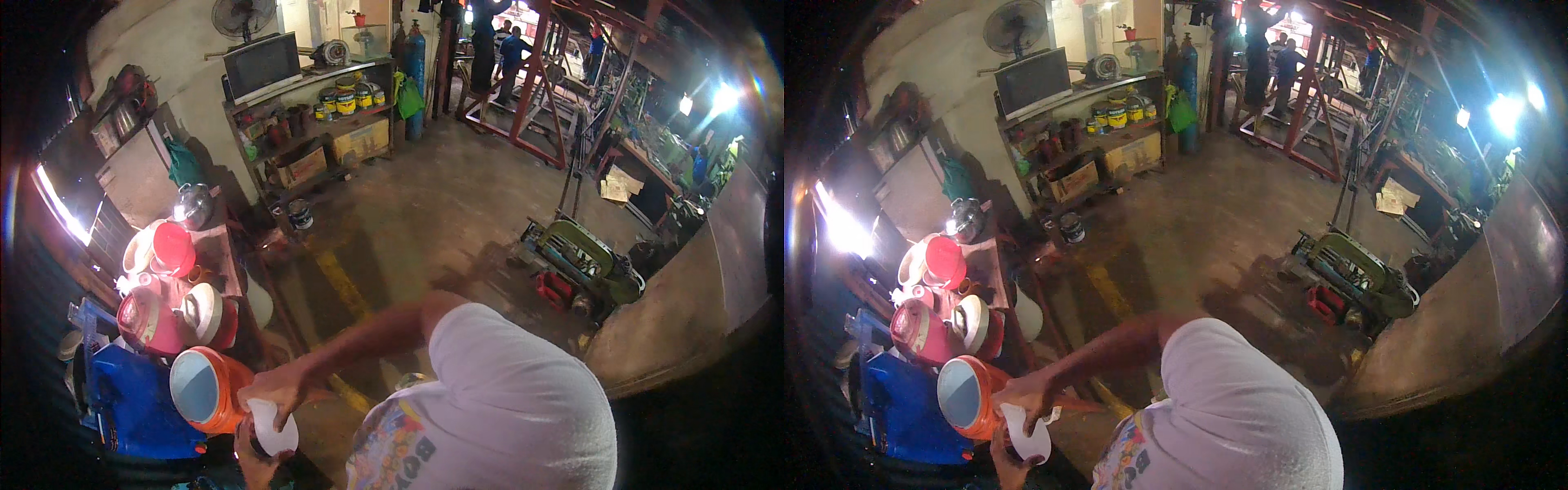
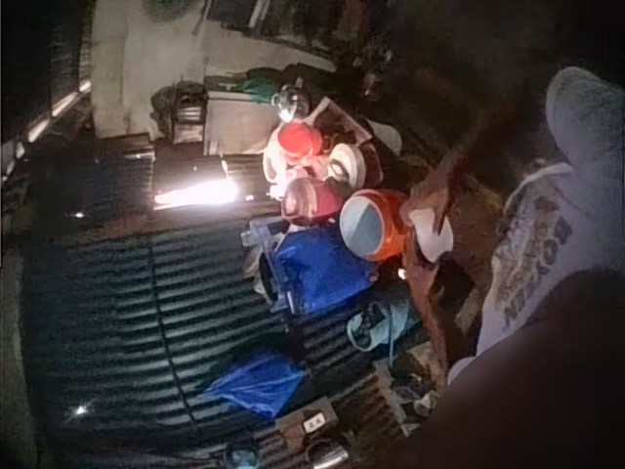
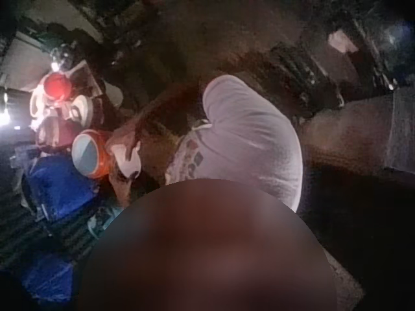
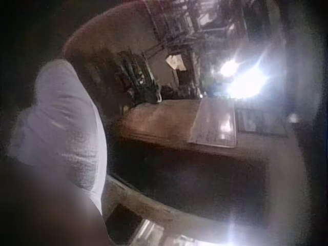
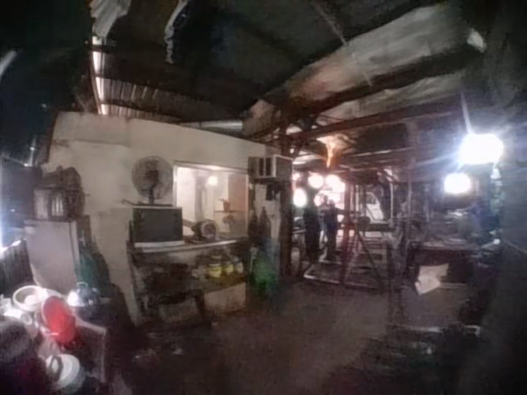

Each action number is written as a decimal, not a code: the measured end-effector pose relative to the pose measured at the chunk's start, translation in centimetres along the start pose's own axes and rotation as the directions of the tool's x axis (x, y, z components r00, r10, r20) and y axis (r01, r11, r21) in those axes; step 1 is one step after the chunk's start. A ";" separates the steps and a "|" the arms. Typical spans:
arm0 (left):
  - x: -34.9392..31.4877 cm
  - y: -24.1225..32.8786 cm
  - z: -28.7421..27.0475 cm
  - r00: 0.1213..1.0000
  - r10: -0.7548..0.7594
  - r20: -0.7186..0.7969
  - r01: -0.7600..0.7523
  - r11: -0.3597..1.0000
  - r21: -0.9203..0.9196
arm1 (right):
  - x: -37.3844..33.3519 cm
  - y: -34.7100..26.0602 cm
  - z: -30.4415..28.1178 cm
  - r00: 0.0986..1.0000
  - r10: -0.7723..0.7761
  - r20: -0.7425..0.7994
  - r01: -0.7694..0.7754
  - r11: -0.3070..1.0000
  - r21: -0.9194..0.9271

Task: The person walks from outside into a workshop, then to a kitchen area. They place a plastic bottle on a gas stove, retrieve an orange bucket, and scoop ice cubes from the bucket into a plastic bag. The person rinses the bag under a tap, ties it, and places it back into the bucket.

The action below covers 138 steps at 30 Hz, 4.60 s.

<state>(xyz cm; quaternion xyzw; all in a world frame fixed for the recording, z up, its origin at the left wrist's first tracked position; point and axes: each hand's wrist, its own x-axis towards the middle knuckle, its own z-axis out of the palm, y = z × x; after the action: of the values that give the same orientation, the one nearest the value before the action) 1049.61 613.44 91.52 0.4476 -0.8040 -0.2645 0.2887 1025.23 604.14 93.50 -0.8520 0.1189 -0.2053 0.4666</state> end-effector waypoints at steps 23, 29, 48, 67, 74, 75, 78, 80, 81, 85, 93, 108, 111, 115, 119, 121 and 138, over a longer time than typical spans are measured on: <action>-3.5 1.2 -5.4 0.955 -0.046 -0.293 0.257 0.622 0.739 | 9.8 1.2 -3.1 0.783 0.509 0.358 -0.566 0.822 0.068; -4.0 -1.7 -9.2 0.956 0.039 -0.290 0.239 0.469 0.850 | 15.5 3.8 -2.8 0.765 0.394 0.510 -0.615 0.681 0.397; 2.1 -11.1 -18.0 0.996 0.021 -0.087 0.073 0.376 0.924 | 22.3 10.5 -1.6 0.822 0.553 0.138 -0.505 0.595 0.625; 13.9 -13.1 -16.0 0.696 -0.697 0.172 0.200 0.419 0.886 | 22.7 9.1 -5.9 0.997 0.069 -0.041 -0.078 0.946 -0.316; 17.9 -15.5 -16.1 0.306 -0.870 0.387 0.499 0.493 0.713 | 21.3 11.6 -7.4 0.975 0.047 -0.219 -0.121 0.933 -0.339; 18.2 -15.8 -16.0 0.284 -0.869 0.404 0.573 0.492 0.655 | 21.1 12.3 -7.4 0.973 0.062 -0.222 -0.134 0.936 -0.326; 19.2 -16.0 -15.7 0.212 -0.871 0.443 0.748 0.437 0.500 | 20.3 13.7 -6.3 0.963 0.020 -0.271 -0.108 0.943 -0.314; 19.9 -15.4 -15.2 0.148 -0.882 0.448 0.819 0.363 0.443 | 19.5 13.7 -5.2 0.944 -0.085 -0.318 -0.041 0.928 -0.370; 19.6 -15.3 -15.3 0.116 -0.888 0.445 0.857 0.316 0.406 | 19.3 11.4 -4.3 0.929 -0.168 -0.330 0.015 0.907 -0.420; 19.8 -16.7 -14.3 0.063 -0.869 0.491 0.918 0.244 0.314 | 18.5 8.5 1.1 0.807 -0.425 -0.409 0.209 0.854 -0.476; 18.8 -19.9 -13.0 -0.055 -0.804 0.592 0.979 0.074 0.190 | 21.3 10.3 6.0 0.839 -0.293 -0.459 -0.125 0.717 -0.686; 20.4 -25.4 -12.0 -0.108 -0.768 0.631 0.992 -0.046 0.114 | 21.9 14.7 5.2 0.820 -0.390 -0.420 -0.036 0.696 -0.717; 19.9 -26.2 -12.3 -0.115 -0.775 0.622 0.993 -0.076 0.089 | 21.8 15.0 4.9 0.832 -0.392 -0.392 0.002 0.709 -0.705; 20.4 -27.3 -12.1 -0.123 -0.779 0.615 0.992 -0.094 0.078 | 22.6 16.3 4.5 0.838 -0.395 -0.376 0.028 0.720 -0.693; 20.5 -28.3 -11.7 -0.130 -0.786 0.605 0.991 -0.116 0.062 | 23.1 16.6 3.5 0.816 -0.468 -0.340 0.094 0.687 -0.720; 20.7 -28.7 -11.6 -0.134 -0.791 0.596 0.991 -0.121 0.062 | 23.5 16.7 2.8 0.786 -0.547 -0.290 0.153 0.626 -0.765; 21.2 -32.2 -13.3 0.022 -0.737 0.676 0.992 -0.067 -0.106 | 25.0 17.7 0.7 0.862 -0.401 -0.311 0.128 0.765 -0.631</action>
<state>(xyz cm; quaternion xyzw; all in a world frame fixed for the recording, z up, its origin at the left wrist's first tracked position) 1068.02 577.94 83.57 0.6831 -0.2057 -0.7003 -0.0257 1047.52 585.32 84.20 -0.8954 0.1513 -0.4052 0.1056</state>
